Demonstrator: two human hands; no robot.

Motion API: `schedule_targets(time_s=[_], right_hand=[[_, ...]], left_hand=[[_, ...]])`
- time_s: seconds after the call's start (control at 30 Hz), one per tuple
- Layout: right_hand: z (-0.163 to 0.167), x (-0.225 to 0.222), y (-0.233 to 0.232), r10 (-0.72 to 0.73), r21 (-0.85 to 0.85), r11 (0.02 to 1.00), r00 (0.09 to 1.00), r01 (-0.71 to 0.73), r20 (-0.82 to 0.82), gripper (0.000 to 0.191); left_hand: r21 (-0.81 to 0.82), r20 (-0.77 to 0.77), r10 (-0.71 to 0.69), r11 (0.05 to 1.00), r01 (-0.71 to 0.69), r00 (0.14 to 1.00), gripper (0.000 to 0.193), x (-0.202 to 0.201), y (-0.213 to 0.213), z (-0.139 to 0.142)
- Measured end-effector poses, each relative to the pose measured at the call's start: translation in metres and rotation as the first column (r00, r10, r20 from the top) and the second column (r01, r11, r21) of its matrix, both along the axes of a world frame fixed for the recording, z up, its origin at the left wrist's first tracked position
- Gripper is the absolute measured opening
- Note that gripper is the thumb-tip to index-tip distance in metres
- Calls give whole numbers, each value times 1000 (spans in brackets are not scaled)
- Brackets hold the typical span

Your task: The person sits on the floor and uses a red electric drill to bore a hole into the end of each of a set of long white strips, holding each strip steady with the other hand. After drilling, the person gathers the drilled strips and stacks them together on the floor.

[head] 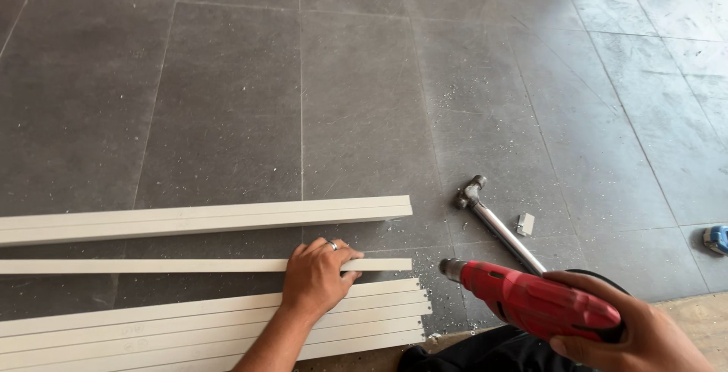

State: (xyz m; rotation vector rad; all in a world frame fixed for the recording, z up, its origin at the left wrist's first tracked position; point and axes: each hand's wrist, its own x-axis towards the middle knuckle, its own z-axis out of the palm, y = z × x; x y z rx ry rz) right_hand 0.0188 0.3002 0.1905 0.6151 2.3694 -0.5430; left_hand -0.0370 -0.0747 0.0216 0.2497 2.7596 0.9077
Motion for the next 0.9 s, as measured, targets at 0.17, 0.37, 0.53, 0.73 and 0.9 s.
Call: schedule_targets(time_s=[0.17, 0.37, 0.53, 0.73, 0.9], right_hand=[[24, -24, -60, 98, 58, 993, 991, -104, 95, 83], [31, -35, -79, 167, 152, 971, 977, -187, 136, 84], [27, -36, -71, 183, 160, 967, 979, -196, 93, 86], [25, -36, -73, 139, 164, 973, 982, -160, 129, 83], [31, -40, -78, 147, 179, 966, 967, -185, 206, 82]], left_hand=[[29, -35, 16, 999, -15, 999, 22, 1, 0, -6], [16, -51, 4, 1000, -3, 999, 22, 0, 0, -7], [11, -69, -14, 1000, 15, 997, 23, 0, 0, -8], [-14, -49, -31, 999, 30, 998, 24, -1, 0, -10], [-19, -31, -36, 999, 35, 999, 24, -1, 0, -12]])
